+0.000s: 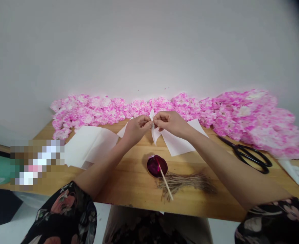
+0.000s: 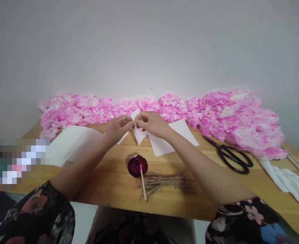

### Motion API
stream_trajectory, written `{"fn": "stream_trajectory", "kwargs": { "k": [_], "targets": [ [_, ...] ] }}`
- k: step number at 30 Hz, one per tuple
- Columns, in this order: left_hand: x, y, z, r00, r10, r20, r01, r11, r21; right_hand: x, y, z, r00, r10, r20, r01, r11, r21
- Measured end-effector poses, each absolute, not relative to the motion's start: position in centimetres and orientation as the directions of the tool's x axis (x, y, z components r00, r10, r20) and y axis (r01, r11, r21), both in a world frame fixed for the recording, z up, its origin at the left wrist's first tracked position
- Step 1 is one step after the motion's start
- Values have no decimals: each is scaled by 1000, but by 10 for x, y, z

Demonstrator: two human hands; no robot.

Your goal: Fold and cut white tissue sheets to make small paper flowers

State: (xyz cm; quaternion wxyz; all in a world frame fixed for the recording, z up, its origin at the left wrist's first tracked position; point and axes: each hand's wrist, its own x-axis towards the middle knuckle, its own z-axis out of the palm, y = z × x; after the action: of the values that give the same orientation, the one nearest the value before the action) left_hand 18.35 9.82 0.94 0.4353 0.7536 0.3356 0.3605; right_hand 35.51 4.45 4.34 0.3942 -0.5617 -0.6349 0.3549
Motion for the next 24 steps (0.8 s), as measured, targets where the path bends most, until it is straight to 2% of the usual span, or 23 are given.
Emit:
{"fn": "stream_trajectory", "kwargs": {
  "k": [7, 16, 24],
  "targets": [
    [190, 101, 11, 498, 823, 274, 235, -432, 871, 359, 43, 43, -27, 992, 125, 449, 124, -885],
    [192, 92, 25, 508, 824, 250, 106, -348, 932, 361, 41, 49, 6, 989, 145, 424, 129, -896],
    [192, 93, 22, 541, 809, 231, 70, -318, 946, 362, 40, 52, 72, 992, 104, 265, 82, -961]
  ]
}}
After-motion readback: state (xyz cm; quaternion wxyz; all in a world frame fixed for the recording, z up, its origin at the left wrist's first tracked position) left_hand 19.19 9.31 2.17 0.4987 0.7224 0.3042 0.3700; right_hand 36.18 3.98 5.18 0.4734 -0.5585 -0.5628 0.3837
